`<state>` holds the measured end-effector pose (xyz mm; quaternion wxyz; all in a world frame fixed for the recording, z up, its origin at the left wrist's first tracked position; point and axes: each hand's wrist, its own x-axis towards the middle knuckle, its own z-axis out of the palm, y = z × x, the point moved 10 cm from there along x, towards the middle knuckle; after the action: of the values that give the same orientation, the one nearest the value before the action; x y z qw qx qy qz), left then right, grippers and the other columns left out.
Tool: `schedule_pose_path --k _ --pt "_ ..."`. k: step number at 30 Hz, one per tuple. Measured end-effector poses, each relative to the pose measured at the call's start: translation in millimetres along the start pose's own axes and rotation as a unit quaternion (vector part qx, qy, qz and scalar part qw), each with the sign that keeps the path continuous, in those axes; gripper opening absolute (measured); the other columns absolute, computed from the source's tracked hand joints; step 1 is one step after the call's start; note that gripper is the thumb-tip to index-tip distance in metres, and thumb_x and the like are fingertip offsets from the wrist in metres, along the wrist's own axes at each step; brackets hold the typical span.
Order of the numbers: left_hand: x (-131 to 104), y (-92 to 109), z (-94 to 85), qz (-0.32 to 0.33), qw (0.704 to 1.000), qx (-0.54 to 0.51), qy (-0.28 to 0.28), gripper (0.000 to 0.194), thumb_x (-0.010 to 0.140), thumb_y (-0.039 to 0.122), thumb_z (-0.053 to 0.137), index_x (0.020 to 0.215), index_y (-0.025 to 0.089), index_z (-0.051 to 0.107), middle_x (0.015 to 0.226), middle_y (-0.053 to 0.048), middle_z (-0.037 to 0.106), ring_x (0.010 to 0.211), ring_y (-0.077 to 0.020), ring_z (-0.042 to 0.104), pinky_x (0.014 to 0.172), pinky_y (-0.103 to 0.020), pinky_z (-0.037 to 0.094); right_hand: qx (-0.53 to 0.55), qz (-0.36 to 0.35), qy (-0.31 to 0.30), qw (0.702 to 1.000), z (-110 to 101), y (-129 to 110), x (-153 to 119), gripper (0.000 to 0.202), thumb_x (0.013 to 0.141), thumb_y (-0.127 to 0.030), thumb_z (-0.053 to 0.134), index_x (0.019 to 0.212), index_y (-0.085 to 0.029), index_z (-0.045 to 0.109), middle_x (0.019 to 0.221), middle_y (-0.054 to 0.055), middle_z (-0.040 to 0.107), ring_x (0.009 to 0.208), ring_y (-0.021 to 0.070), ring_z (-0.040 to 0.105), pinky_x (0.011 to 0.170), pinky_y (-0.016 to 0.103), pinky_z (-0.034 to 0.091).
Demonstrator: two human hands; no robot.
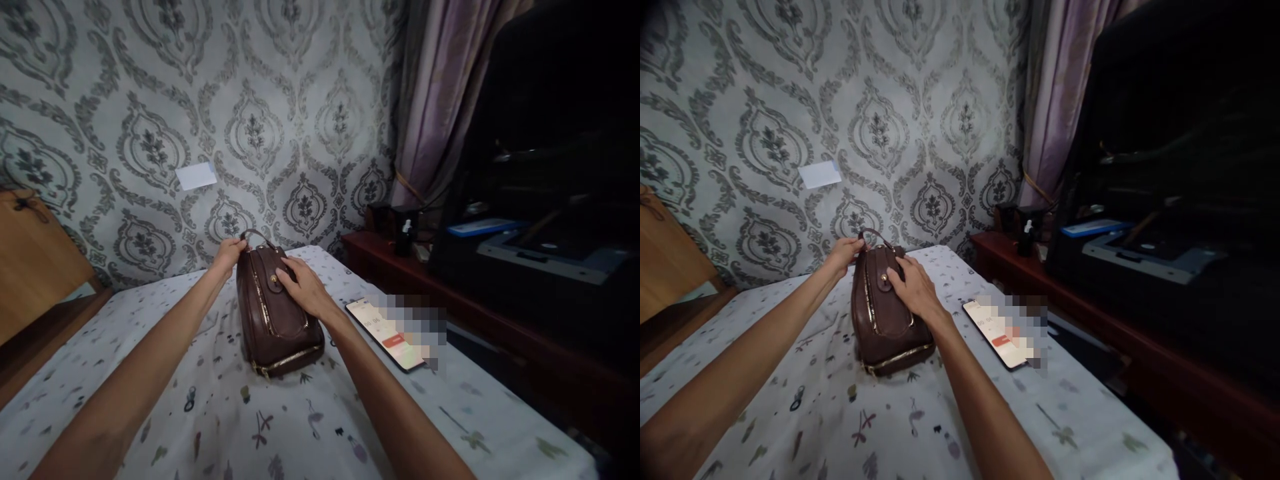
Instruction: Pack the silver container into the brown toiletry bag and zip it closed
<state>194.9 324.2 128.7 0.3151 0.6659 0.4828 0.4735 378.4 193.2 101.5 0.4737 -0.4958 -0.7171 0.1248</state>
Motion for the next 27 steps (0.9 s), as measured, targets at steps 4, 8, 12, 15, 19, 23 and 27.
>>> schedule_pose_path --k 4,8,12,15,19,23,27 --pt "-11.2 0.6 0.2 -0.024 0.999 -0.032 0.015 0.040 0.063 0.057 0.067 0.069 0.018 0.065 0.075 -0.008 0.071 0.076 -0.0213 0.061 0.068 -0.030 0.042 0.001 0.000 -0.002 1.000 -0.6 0.2 0.1 0.054 0.097 -0.047 0.048 0.136 -0.012 0.061 0.140 0.018 0.060 0.132 0.0275 0.054 0.117 0.045 0.038" --pt "-23.8 5.1 0.5 -0.023 0.998 -0.048 0.020 0.037 0.062 0.053 0.067 0.069 0.017 0.067 0.077 -0.009 0.072 0.080 -0.0221 0.061 0.072 -0.031 0.042 -0.001 0.010 -0.002 1.000 -0.4 2.0 0.2 0.056 0.096 -0.047 0.048 0.136 -0.010 0.060 0.143 0.019 0.059 0.135 0.0280 0.053 0.118 0.044 0.037" --pt "-32.1 9.3 1.4 -0.007 0.998 -0.055 0.016 0.037 0.064 0.053 0.065 0.070 0.016 0.068 0.074 -0.007 0.071 0.079 -0.0217 0.060 0.074 -0.030 0.041 -0.002 0.005 0.005 1.000 -1.3 1.4 -0.3 0.055 0.097 -0.048 0.047 0.136 -0.012 0.062 0.143 0.018 0.059 0.136 0.0279 0.053 0.118 0.045 0.037" --pt "-34.9 14.1 2.1 0.010 0.999 -0.052 0.011 0.037 0.065 0.054 0.065 0.069 0.017 0.067 0.069 -0.004 0.067 0.075 -0.0203 0.058 0.071 -0.029 0.040 -0.006 0.000 0.006 1.000 -1.8 0.4 -0.8 0.055 0.097 -0.047 0.046 0.135 -0.011 0.062 0.143 0.019 0.059 0.136 0.0286 0.053 0.118 0.046 0.037" --pt "-34.0 29.6 7.7 0.048 0.998 -0.039 -0.009 0.030 0.061 0.045 0.071 0.071 0.018 0.065 0.067 0.002 0.060 0.072 -0.0168 0.054 0.069 -0.027 0.039 -0.008 -0.007 0.005 1.000 -2.0 -2.0 -1.1 0.054 0.097 -0.047 0.045 0.136 -0.012 0.062 0.143 0.017 0.060 0.136 0.0282 0.053 0.118 0.046 0.038" --pt "-26.7 50.6 28.9 0.090 0.994 0.013 -0.059 0.034 0.058 0.042 0.074 0.081 0.017 0.067 0.074 0.002 0.062 0.073 -0.0157 0.055 0.070 -0.027 0.040 -0.017 -0.003 0.007 1.000 -2.3 -2.0 -1.1 0.053 0.097 -0.046 0.047 0.135 -0.012 0.062 0.142 0.018 0.061 0.136 0.0281 0.053 0.118 0.045 0.038" --pt "-14.7 52.0 55.8 0.067 0.984 0.126 -0.109 0.029 0.061 0.043 0.075 0.073 0.017 0.068 0.064 0.003 0.059 0.063 -0.0148 0.052 0.061 -0.027 0.036 -0.018 -0.007 0.013 1.000 -3.8 -4.1 -1.3 0.049 0.097 -0.044 0.047 0.133 -0.013 0.062 0.138 0.017 0.062 0.131 0.0275 0.057 0.114 0.045 0.041"
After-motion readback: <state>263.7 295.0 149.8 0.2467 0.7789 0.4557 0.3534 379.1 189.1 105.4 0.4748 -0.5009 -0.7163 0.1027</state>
